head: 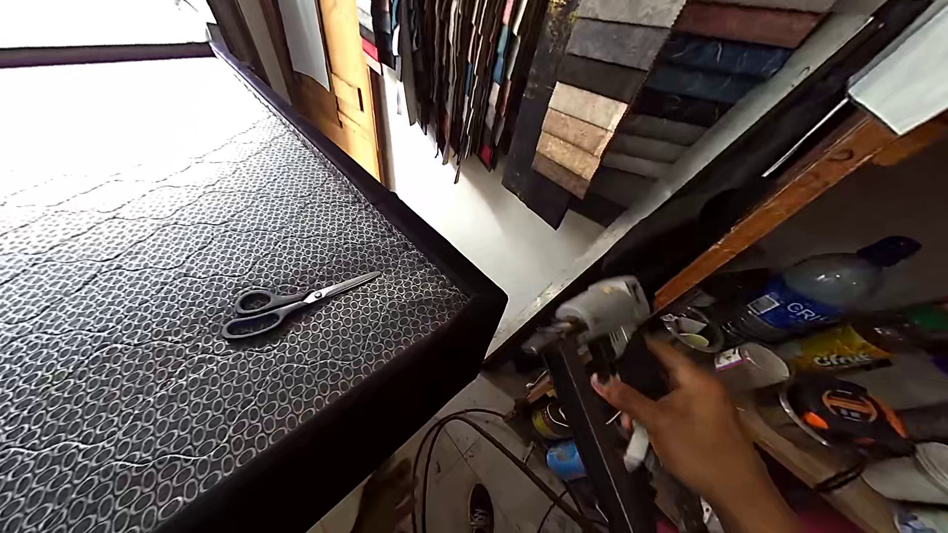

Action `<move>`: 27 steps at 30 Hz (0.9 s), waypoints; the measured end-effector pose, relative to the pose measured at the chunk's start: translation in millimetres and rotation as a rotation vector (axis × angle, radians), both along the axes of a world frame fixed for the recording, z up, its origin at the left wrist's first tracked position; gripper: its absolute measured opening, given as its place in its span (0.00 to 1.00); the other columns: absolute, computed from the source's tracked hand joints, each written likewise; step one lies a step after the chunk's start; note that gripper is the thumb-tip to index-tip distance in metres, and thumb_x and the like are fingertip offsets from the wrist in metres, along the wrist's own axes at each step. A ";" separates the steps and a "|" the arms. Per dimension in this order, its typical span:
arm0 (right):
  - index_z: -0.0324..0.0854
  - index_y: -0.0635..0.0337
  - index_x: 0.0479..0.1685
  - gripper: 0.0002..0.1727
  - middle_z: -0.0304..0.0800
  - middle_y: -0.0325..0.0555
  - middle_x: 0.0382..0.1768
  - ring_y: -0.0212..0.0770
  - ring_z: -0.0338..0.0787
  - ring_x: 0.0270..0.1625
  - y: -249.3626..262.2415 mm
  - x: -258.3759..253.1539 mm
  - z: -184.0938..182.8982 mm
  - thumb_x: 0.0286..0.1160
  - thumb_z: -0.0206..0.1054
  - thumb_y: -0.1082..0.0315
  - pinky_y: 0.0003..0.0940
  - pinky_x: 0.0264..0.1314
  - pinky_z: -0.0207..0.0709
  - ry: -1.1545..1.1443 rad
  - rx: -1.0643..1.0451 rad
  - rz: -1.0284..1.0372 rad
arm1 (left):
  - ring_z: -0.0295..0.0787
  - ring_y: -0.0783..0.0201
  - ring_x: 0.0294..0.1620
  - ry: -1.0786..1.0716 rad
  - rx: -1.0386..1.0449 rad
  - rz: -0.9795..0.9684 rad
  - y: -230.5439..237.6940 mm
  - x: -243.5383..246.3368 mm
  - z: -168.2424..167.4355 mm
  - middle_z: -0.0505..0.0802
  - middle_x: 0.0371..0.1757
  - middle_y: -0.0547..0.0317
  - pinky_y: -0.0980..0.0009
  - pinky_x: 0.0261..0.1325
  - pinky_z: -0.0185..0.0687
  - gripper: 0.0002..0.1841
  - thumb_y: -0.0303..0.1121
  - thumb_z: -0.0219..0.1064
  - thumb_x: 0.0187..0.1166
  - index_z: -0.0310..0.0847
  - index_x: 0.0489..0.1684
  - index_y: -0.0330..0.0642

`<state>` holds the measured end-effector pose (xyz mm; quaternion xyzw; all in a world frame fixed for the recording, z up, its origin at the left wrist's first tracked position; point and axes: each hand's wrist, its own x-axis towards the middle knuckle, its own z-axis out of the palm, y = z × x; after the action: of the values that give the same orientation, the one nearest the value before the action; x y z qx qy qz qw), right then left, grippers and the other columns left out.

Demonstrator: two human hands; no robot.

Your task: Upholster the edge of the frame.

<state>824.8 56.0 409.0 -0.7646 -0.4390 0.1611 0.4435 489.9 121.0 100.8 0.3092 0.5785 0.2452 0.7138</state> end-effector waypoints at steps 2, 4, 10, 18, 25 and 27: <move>0.85 0.44 0.60 0.25 0.92 0.40 0.29 0.42 0.89 0.19 30.3 7.5 14.5 0.61 0.79 0.52 0.43 0.18 0.87 -0.021 0.049 0.046 | 0.80 0.46 0.77 -0.253 -0.067 0.430 5.9 3.5 -1.1 0.75 0.83 0.42 0.46 0.69 0.83 0.24 0.34 0.47 0.94 0.57 0.87 0.41; 0.85 0.45 0.60 0.23 0.92 0.40 0.27 0.42 0.88 0.17 60.9 12.6 31.4 0.65 0.81 0.55 0.43 0.17 0.87 -0.042 0.055 0.113 | 0.80 0.47 0.78 -0.482 -0.054 0.656 8.7 19.8 -13.8 0.78 0.82 0.46 0.45 0.70 0.82 0.21 0.31 0.47 0.94 0.61 0.84 0.43; 0.87 0.50 0.54 0.23 0.91 0.39 0.29 0.36 0.89 0.25 172.6 7.2 84.1 0.61 0.84 0.51 0.42 0.27 0.88 -0.187 0.030 0.483 | 0.88 0.42 0.67 -0.862 0.100 0.888 33.3 59.4 -52.9 0.90 0.65 0.43 0.34 0.67 0.81 0.13 0.29 0.52 0.89 0.75 0.67 0.42; 0.82 0.53 0.49 0.21 0.88 0.45 0.40 0.48 0.90 0.44 308.5 -106.8 98.7 0.60 0.82 0.56 0.56 0.40 0.84 -0.524 -0.085 0.971 | 0.90 0.61 0.29 -0.479 -0.003 1.128 34.0 81.3 -39.7 0.89 0.31 0.53 0.64 0.32 0.91 0.09 0.16 0.52 0.77 0.73 0.40 0.41; 0.87 0.52 0.67 0.19 0.89 0.41 0.66 0.41 0.83 0.73 204.8 -78.0 41.3 0.83 0.62 0.58 0.45 0.75 0.76 -0.672 0.452 0.965 | 0.81 0.60 0.23 -0.245 -0.098 1.050 34.8 83.2 -53.7 0.84 0.28 0.52 0.63 0.25 0.84 0.10 0.13 0.53 0.74 0.71 0.42 0.38; 0.88 0.47 0.67 0.16 0.89 0.38 0.70 0.41 0.81 0.78 155.9 -55.2 -26.1 0.84 0.63 0.64 0.49 0.84 0.71 -0.733 0.542 0.890 | 0.83 0.60 0.24 -0.269 -0.091 1.007 37.1 79.3 -56.3 0.85 0.29 0.52 0.62 0.26 0.85 0.12 0.10 0.55 0.71 0.71 0.44 0.37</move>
<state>769.6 211.9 382.9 -0.3751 -0.8631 -0.0592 0.3329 569.2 158.1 44.5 -0.0728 0.5687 0.5704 0.5882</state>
